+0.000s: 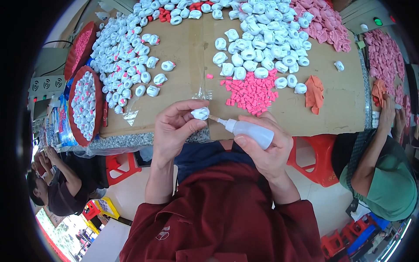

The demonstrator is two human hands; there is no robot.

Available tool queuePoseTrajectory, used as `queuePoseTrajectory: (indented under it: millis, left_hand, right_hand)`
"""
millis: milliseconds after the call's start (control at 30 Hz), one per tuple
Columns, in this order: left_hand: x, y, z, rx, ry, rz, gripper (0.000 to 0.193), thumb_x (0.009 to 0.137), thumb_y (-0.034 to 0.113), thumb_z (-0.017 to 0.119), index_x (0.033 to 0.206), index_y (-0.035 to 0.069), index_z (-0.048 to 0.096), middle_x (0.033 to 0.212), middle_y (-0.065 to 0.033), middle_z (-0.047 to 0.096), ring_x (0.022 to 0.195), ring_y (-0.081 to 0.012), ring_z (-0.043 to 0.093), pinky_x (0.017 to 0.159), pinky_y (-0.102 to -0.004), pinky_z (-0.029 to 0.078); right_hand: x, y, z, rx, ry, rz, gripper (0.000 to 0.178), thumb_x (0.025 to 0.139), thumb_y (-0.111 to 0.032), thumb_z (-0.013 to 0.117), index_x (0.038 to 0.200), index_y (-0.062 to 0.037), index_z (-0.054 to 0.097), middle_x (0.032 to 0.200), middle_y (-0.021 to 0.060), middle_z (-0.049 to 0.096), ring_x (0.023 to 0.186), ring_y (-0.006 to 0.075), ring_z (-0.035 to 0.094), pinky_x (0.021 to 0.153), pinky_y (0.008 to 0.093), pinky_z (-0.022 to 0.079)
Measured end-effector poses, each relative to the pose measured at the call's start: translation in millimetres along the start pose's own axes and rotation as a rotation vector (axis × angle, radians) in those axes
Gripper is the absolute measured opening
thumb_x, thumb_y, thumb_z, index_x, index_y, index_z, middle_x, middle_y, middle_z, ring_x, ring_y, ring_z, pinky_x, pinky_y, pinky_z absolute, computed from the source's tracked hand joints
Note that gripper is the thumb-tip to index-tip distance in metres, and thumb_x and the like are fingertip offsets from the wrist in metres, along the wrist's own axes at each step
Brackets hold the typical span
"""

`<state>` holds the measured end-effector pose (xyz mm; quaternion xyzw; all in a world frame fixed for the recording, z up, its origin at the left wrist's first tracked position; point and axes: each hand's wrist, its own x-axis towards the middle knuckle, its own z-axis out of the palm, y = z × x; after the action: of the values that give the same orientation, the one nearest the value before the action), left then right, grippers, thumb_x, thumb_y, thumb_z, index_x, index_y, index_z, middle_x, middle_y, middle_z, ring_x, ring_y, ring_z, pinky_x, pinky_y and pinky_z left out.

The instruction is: Applying glue to small white plastic components and attaching pink plastic pieces to them.

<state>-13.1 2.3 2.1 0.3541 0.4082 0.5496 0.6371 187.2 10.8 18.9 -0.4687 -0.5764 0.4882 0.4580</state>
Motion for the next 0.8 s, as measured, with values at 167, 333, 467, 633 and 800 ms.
queuePoseTrajectory:
  millis: [167,333,467,633,800]
  left_hand:
    - [1,0,2,0.008,0.019,-0.012,0.034,0.075,-0.013,0.060,0.108,-0.006,0.054,0.109,-0.0133,0.057,0.093,-0.0145,0.057,0.079,-0.0248,0.050]
    - [1,0,2,0.007,0.029,0.001,0.034,0.075,-0.013,0.060,0.108,-0.006,0.054,0.109,-0.0134,0.057,0.093,-0.0145,0.057,0.079,-0.0248,0.050]
    - [1,-1,1,-0.012,0.038,0.008,0.033,0.074,-0.013,0.060,0.106,-0.006,0.054,0.109,-0.0136,0.057,0.092,-0.0145,0.057,0.078,-0.0247,0.050]
    - [-1,-2,0,-0.004,0.041,0.032,0.033,0.074,-0.013,0.060,0.106,-0.006,0.054,0.111,-0.0139,0.056,0.091,-0.0149,0.058,0.078,-0.0249,0.050]
    - [-14,-1,-5,-0.023,0.071,-0.023,0.032,0.076,-0.012,0.060,0.107,-0.006,0.055,0.106,-0.0110,0.059,0.090,-0.0130,0.059,0.080,-0.0234,0.049]
  right_hand:
    - [0,1,-2,-0.018,-0.007,-0.014,0.037,0.071,-0.018,0.069,0.096,0.0079,0.062,0.073,0.0041,0.052,0.066,0.0106,0.046,0.058,0.0213,0.034]
    - [1,1,-3,0.000,0.015,0.004,0.036,0.071,-0.017,0.068,0.095,0.0080,0.062,0.072,0.0039,0.052,0.066,0.0107,0.045,0.058,0.0215,0.034]
    - [-1,0,-3,-0.011,0.011,0.009,0.034,0.072,-0.017,0.068,0.094,0.0078,0.062,0.072,0.0040,0.052,0.066,0.0104,0.045,0.058,0.0213,0.033]
    - [0,4,-4,0.029,-0.012,0.000,0.036,0.070,-0.013,0.069,0.099,0.0070,0.060,0.076,0.0048,0.055,0.069,0.0111,0.049,0.062,0.0223,0.039]
    - [4,-3,9,0.113,0.026,0.128,0.041,0.066,0.006,0.068,0.105,0.0046,0.056,0.090,0.0077,0.060,0.086,0.0161,0.057,0.079,0.0287,0.045]
